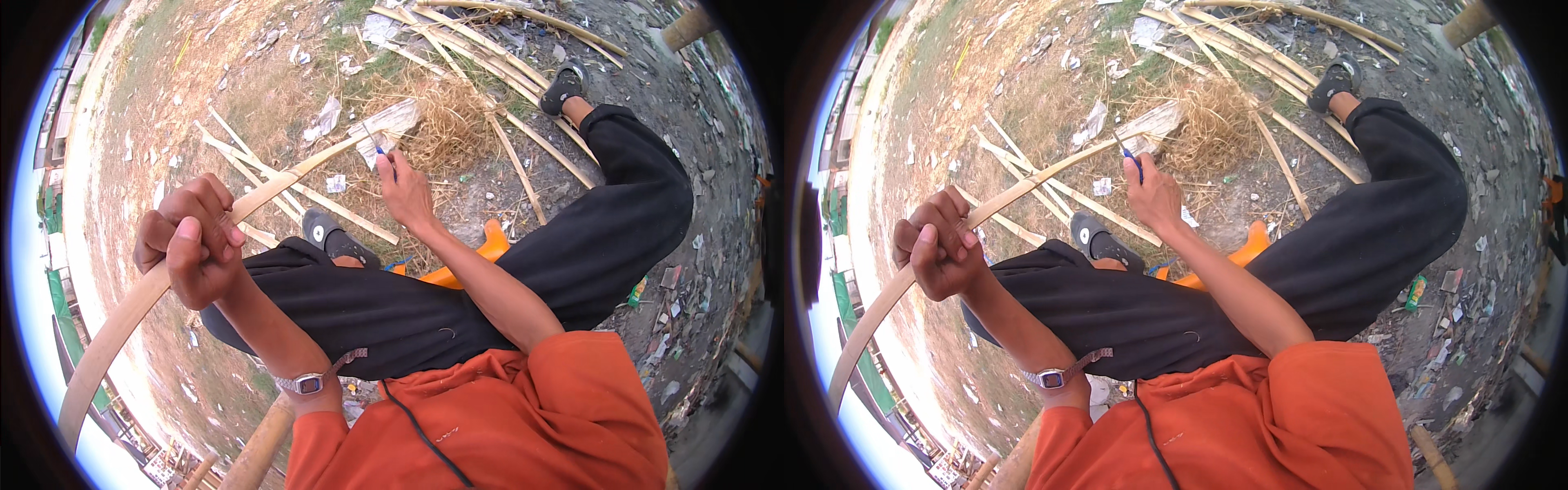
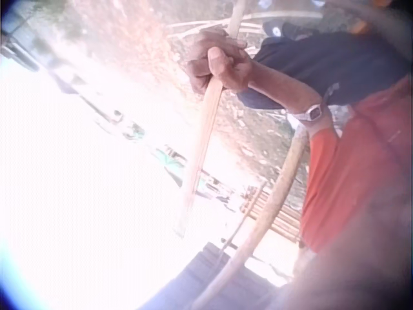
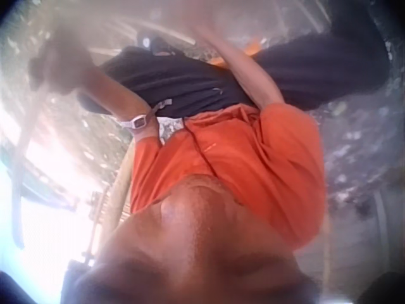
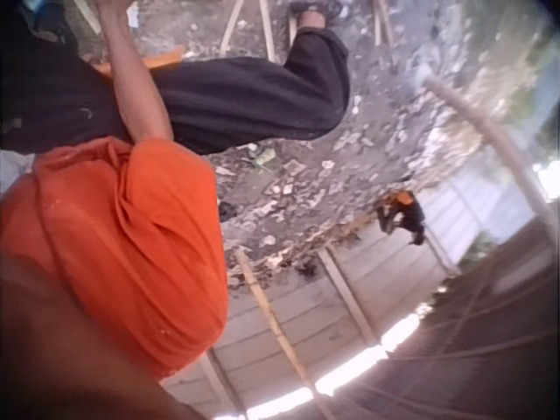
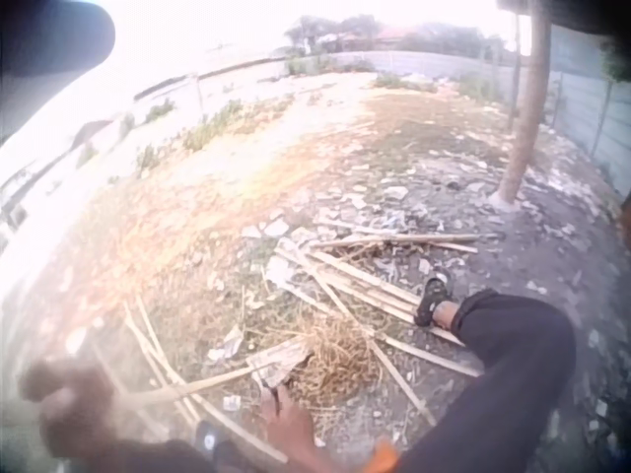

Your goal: The person sits on a low stool and uses a small knife to shave and smooth a long, thin bamboo strip. They hold the strip with their left hand and repeatedly scrape the knife along its length to remove the outer layer and refine the edges.

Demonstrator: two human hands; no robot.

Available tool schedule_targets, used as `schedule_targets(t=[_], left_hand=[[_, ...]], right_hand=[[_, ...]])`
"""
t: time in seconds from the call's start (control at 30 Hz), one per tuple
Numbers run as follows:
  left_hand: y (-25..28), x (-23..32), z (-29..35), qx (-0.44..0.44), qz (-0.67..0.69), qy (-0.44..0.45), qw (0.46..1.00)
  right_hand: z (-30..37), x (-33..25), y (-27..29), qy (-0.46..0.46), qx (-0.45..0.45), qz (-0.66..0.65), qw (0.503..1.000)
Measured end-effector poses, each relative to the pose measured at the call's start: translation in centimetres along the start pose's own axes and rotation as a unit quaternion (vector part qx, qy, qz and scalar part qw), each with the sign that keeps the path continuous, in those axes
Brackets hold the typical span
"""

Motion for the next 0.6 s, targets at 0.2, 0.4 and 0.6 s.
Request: schedule_targets(t=[0.2, 0.4, 0.6], left_hand=[[-1.2, -0.3, -0.5, -0.087, 0.019, 0.029, 0.996], [-0.8, -0.3, -0.4, -0.043, 0.012, 0.037, 0.998], [1.2, -0.6, -0.4, 0.034, 0.019, 0.026, 0.999]], right_hand=[[0.1, -0.6, -1.2, 0.019, -0.012, 0.049, 0.999], [0.4, -1.7, -1.2, 0.073, 0.017, -0.009, 0.997], [-0.6, -2.1, -1.9, 0.051, 0.0, 0.007, 0.999]])
Point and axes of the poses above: each hand's wrist, its own z-axis away from the middle knuckle, its own y-axis out of the back of the hand, x = y × z, the point moved 2 cm from there along -z, towards the middle knuckle, and after that the axes turned 14 degrees about z, right-handed, at the moved point
